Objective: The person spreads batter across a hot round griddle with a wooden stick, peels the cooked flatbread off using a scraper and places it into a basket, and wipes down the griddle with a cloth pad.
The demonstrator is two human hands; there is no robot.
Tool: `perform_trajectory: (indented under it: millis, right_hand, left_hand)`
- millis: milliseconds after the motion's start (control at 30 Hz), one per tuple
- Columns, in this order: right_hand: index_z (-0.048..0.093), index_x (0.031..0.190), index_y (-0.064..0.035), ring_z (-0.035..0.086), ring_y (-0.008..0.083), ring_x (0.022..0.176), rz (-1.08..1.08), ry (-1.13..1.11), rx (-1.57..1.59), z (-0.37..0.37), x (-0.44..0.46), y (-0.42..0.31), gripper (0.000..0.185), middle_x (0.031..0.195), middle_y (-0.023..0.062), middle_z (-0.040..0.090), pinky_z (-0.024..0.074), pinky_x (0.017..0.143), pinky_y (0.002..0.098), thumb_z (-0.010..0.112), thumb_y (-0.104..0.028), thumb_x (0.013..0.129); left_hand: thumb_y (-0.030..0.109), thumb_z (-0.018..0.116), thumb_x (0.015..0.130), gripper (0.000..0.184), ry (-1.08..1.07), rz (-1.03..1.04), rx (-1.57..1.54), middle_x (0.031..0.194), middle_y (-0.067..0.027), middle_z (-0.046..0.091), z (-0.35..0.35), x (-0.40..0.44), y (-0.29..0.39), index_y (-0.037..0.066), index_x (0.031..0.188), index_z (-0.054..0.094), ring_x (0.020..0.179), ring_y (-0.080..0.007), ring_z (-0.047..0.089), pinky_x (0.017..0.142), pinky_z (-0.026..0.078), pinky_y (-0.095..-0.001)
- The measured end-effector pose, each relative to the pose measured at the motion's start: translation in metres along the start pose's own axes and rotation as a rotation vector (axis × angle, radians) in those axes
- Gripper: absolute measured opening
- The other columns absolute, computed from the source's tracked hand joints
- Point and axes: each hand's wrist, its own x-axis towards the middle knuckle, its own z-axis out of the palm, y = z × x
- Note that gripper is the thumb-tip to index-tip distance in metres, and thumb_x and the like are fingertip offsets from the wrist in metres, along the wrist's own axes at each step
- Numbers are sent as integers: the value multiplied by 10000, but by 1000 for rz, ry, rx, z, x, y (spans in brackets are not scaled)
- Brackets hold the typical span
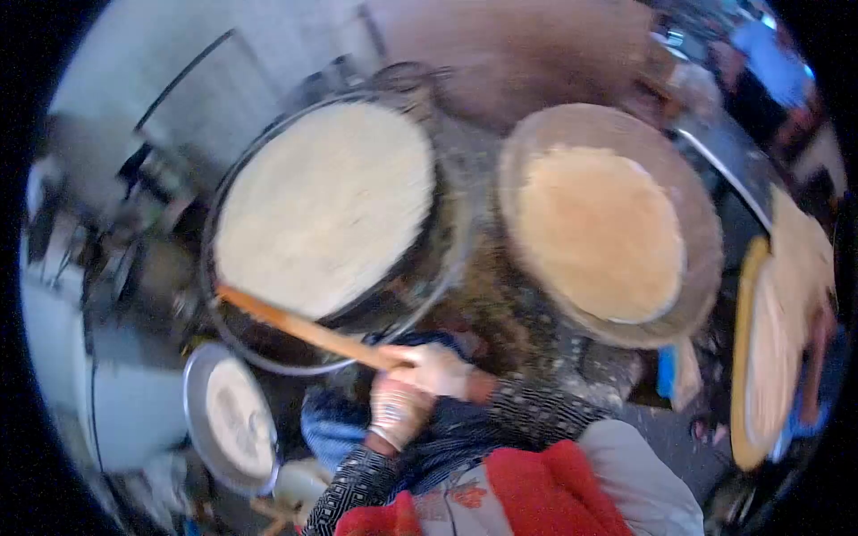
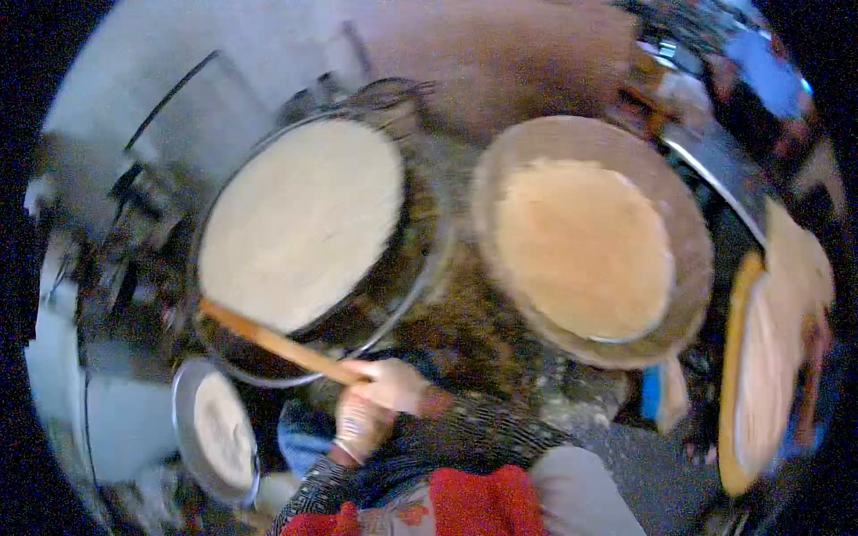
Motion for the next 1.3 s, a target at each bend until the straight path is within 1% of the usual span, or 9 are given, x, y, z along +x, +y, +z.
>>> perform_trajectory:
  millis: [33,100,133,233,333,533,900,1133,1300]
  right_hand:
    - [540,1380,-165,707,261,976,9,-25,-26,-11,-9,-4,516,1066,148,714,542,847,356,649,-308,896]
    - [556,1364,-160,704,255,994,53,18,-229,-27,-33,-8,509,1058,148,714,548,835,347,670,-287,885]
    - [561,1358,-194,707,288,910,3,78,-197,-35,-49,5,500,1002,149,714,555,785,375,662,-319,884]
    - [571,1343,-200,708,334,829,-25,203,-131,-34,-125,37,500,975,171,705,565,720,388,674,-348,877]
    - [581,1334,-103,711,287,776,35,443,37,-18,-176,58,495,979,174,722,557,684,325,685,-299,890]
    - [331,1497,-1,492,101,472,295,575,661,3,-127,51,739,791,41,623,389,403,275,676,-286,909]
    - [343,1507,-66,478,99,458,290,42,754,-8,19,7,594,651,4,550,392,422,281,576,-196,977]
    - [481,1427,-49,544,44,647,-16,-53,293,45,59,14,531,920,15,652,460,580,218,640,-131,927]
    - [498,1424,-164,698,199,986,-108,-127,-85,41,21,24,556,1204,158,672,526,851,294,681,-223,903]
  left_hand:
    - [262,720,731,295,-317,388,580,953,-136,637,-5,-11,8,74,938,628,949,-327,613,825,493,-486]
    - [279,716,707,365,100,547,185,1035,-148,616,-24,-28,2,52,983,637,1011,-330,604,880,484,-500]
    - [302,700,714,454,-89,369,267,1095,-170,592,-63,-12,14,26,1067,628,1077,-369,569,964,435,-553]
    - [523,548,857,793,275,195,514,1406,-273,410,-79,15,-31,-30,1407,407,1357,-463,313,1127,153,-643]
    - [740,480,760,1024,263,335,532,1427,-251,400,-104,99,-28,-54,1400,385,1365,-443,318,1137,178,-590]
    - [732,578,667,1067,2,429,662,1437,-252,426,-41,246,-45,-63,1364,430,1397,-403,324,1183,219,-475]
    - [683,622,635,977,158,115,662,1363,-254,488,-161,215,-203,-50,1269,500,1360,-414,366,1166,255,-474]
    - [583,688,678,907,240,-83,670,1356,-257,485,-205,79,-261,-61,1281,478,1328,-411,393,1144,271,-478]
    - [616,662,725,982,314,-199,805,1392,-276,438,-161,-8,-265,-77,1371,406,1340,-418,379,1148,218,-549]
